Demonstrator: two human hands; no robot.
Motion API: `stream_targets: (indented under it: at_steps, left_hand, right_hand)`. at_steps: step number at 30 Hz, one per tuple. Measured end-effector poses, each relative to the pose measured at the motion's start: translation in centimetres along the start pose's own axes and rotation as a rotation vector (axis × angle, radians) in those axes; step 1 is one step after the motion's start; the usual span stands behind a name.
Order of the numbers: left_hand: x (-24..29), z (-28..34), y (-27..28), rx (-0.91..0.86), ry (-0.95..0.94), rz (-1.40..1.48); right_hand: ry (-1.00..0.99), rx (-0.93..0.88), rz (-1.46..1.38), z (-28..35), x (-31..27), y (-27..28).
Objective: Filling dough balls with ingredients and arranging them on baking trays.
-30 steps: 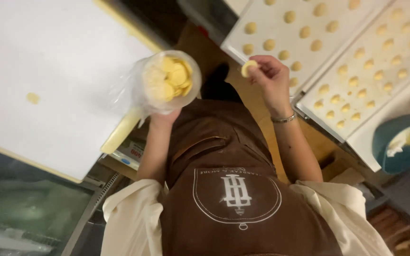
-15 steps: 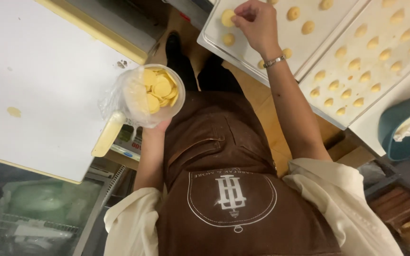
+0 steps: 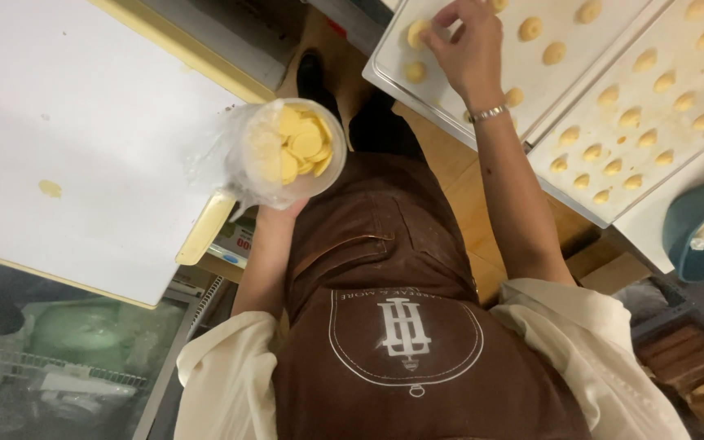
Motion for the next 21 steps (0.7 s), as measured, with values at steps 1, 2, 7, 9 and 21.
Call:
stream_targets:
  at_steps: [1, 2, 7, 9, 21]
  left_hand:
    - [0.0, -0.3, -0.3, -0.010, 0.005, 0.003]
    - [0.0, -0.8, -0.5, -0.022, 0.008, 0.008]
    - [-1.2, -1.9, -1.2, -0.070, 0.048, 0.051]
    - [-1.5, -2.2, -0.8, -0.087, 0.052, 0.055]
    - [2.8, 0.9, 3.4, 0.031, -0.030, -0.056]
  right_hand:
    - [0.067, 0.037, 0.038, 0.5, -1.5, 0.5]
    - [0.138, 0.073, 0.078, 0.9, -2.9, 1.1]
    - [0.418, -0.128, -0.029, 5.4, -15.4, 0.1]
    - [0.611, -0.173, 0.081, 6.7, -20.2, -0.7]
    - [0.399, -0.368, 0.137, 4.7, -19.2, -8.7]
Point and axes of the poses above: each hand's wrist, its own z-axis away from the middle knuckle, its own y-axis out of the back of the hand, x = y × z, the point moved 9 cm from there along -z, towards the middle knuckle, and after that the axes turned 12 degrees about -x, right-handed, at the moved point
